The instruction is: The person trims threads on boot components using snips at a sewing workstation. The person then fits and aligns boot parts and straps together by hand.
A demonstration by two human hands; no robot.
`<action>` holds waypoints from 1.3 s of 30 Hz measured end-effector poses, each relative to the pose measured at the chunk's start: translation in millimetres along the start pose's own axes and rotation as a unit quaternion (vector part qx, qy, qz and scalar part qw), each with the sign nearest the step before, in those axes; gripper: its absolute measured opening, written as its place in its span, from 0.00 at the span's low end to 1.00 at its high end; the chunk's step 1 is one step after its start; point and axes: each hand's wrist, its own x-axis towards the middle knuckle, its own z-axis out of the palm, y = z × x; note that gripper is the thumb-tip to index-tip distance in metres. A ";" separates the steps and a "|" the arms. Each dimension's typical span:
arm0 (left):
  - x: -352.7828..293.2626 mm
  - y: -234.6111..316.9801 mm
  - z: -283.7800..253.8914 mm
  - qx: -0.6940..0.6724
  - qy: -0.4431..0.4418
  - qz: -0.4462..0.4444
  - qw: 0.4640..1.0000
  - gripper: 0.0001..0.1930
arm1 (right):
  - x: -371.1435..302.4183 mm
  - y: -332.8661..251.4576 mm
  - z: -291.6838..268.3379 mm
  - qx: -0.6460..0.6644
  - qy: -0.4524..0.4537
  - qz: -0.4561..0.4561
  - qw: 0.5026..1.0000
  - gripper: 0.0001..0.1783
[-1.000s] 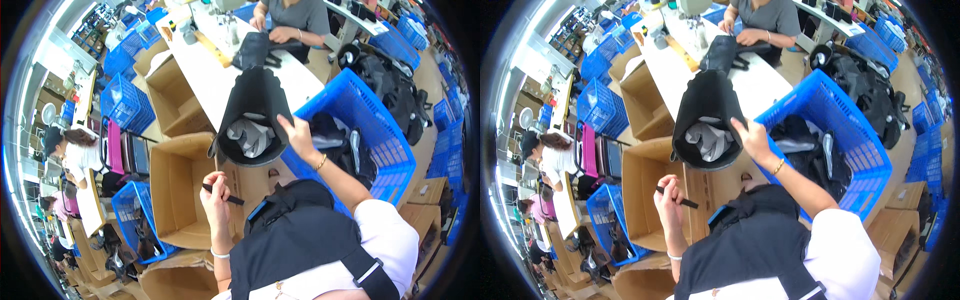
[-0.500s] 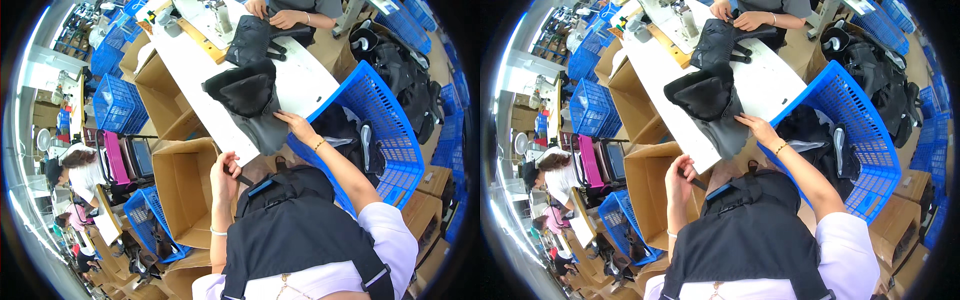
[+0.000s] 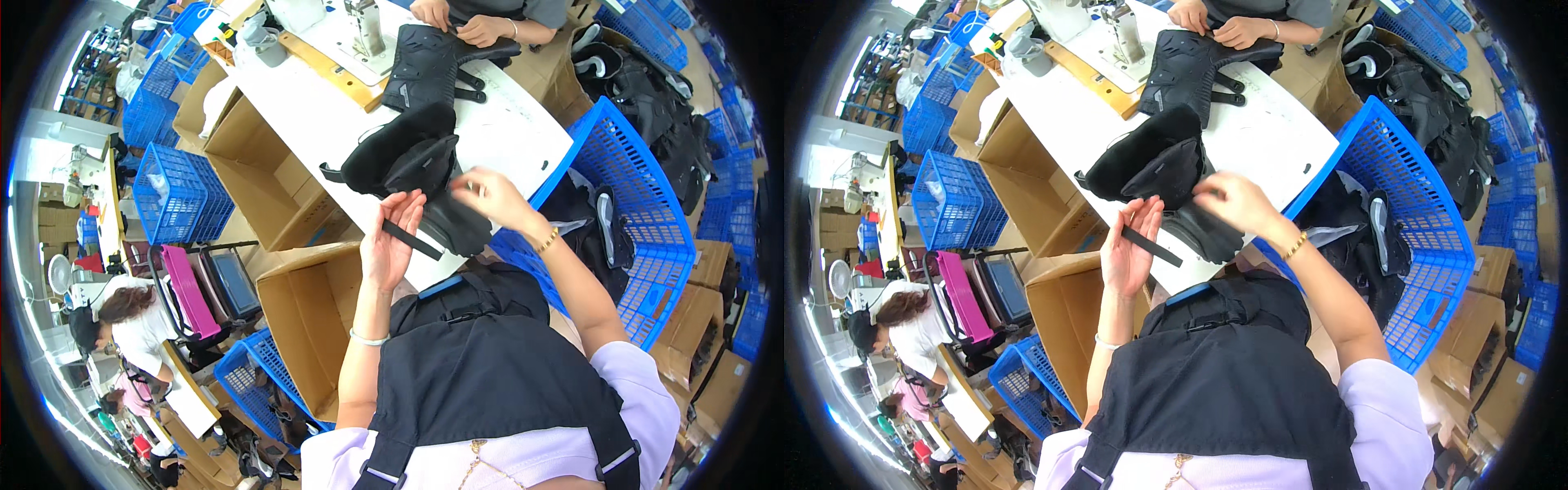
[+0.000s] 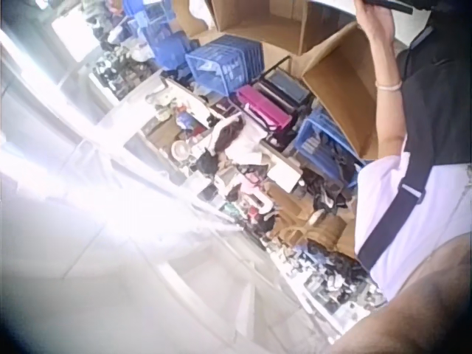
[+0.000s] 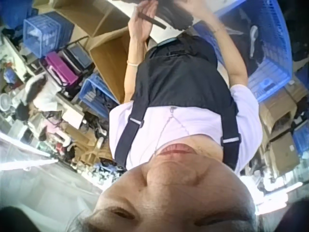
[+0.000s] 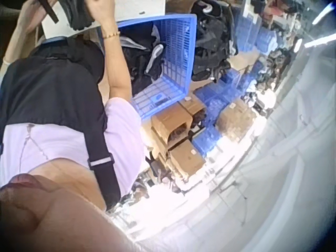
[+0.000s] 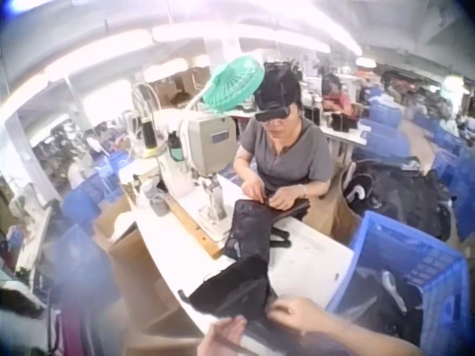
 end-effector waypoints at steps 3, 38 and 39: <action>7.0 2.5 -4.3 0.006 -0.013 -0.016 1.000 0.20 | -18.9 -45.3 17.1 0.137 -0.125 0.073 0.980 0.17; 52.2 18.8 -28.0 0.233 0.264 0.087 0.932 0.12 | 38.1 13.5 -42.1 0.354 -0.174 0.149 0.907 0.12; 54.0 19.3 -25.7 0.230 0.274 0.095 0.929 0.12 | 41.7 9.2 -43.8 0.356 -0.177 0.153 0.904 0.13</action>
